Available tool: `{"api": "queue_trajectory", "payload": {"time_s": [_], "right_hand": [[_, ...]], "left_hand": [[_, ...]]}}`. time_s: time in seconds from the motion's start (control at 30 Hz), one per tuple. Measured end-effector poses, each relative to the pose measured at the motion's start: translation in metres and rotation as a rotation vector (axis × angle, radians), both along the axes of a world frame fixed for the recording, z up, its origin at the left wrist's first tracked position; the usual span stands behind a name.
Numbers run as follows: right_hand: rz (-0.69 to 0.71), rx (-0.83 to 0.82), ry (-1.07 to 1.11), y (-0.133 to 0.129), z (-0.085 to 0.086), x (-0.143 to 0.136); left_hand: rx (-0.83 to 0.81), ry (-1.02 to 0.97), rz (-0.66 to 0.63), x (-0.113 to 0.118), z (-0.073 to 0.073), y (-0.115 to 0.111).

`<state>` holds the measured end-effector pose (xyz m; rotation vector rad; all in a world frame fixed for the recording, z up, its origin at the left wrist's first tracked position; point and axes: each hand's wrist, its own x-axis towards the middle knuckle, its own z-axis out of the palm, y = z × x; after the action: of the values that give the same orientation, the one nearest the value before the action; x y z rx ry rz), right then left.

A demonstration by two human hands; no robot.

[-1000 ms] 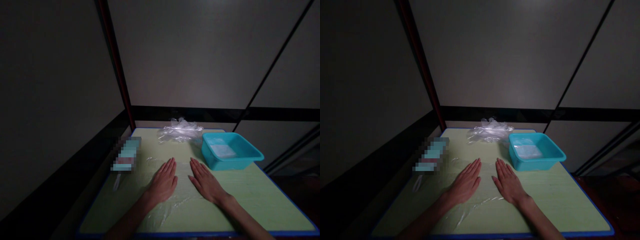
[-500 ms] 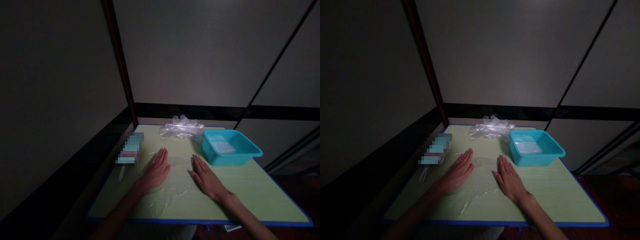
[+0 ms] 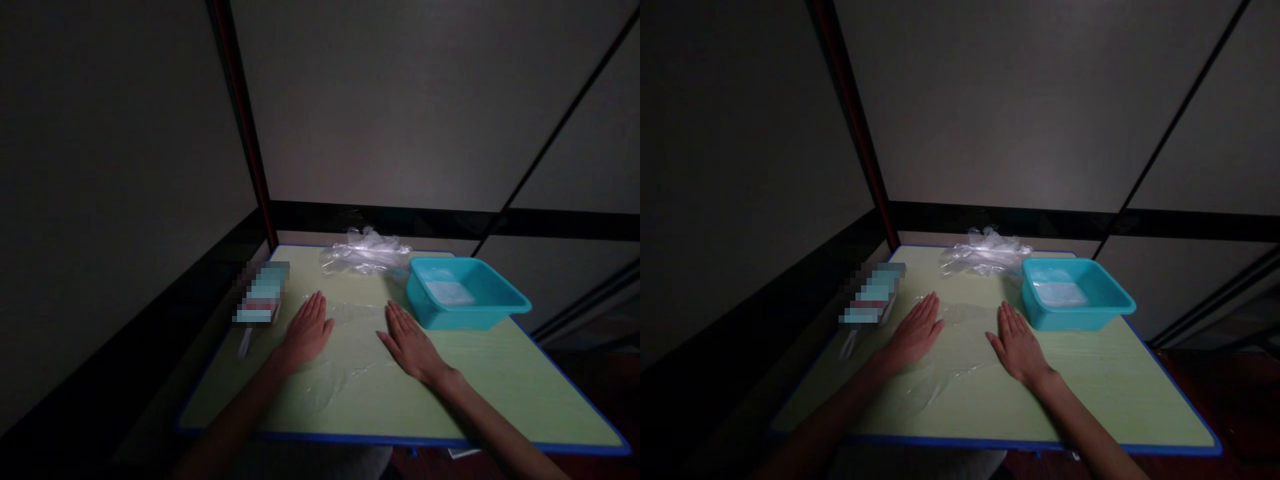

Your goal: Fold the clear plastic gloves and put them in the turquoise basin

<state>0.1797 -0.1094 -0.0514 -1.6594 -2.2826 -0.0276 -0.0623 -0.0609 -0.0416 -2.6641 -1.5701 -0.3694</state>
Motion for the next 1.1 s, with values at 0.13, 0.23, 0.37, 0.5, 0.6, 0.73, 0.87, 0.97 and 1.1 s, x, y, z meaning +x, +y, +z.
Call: {"api": "queue_trajectory", "payload": {"time_s": [0.13, 0.23, 0.37, 0.5, 0.6, 0.73, 0.87, 0.97, 1.1], "right_hand": [[-0.009, 0.003, -0.004, 0.014, 0.0, 0.001], [-0.014, -0.02, -0.007, 0.02, 0.003, 0.0], [0.008, -0.104, 0.056, 0.022, 0.01, 0.005], [0.003, -0.191, 0.171, 0.023, 0.02, 0.004], [0.032, -0.188, 0.161, 0.028, 0.027, -0.01], [0.094, -0.154, 0.065, 0.037, 0.028, -0.038], [0.121, -0.145, 0.012, 0.043, 0.021, -0.055], [0.124, -0.126, 0.007, 0.043, 0.016, -0.056], [0.133, -0.085, -0.027, 0.041, 0.013, -0.049]], "left_hand": [[-0.01, -0.007, 0.02, 0.002, 0.0, 0.011], [-0.008, -0.007, 0.028, 0.003, 0.0, 0.017], [-0.042, -0.016, 0.021, 0.0, 0.005, 0.019], [-0.095, -0.057, 0.008, 0.001, 0.022, 0.019], [-0.067, -0.054, -0.095, 0.012, 0.033, 0.016], [-0.058, 0.016, -0.209, 0.032, 0.031, 0.012], [-0.064, 0.062, -0.228, 0.038, 0.021, 0.013], [-0.047, 0.072, -0.236, 0.034, 0.015, 0.014], [-0.012, 0.069, -0.239, 0.031, 0.011, 0.014]]}}
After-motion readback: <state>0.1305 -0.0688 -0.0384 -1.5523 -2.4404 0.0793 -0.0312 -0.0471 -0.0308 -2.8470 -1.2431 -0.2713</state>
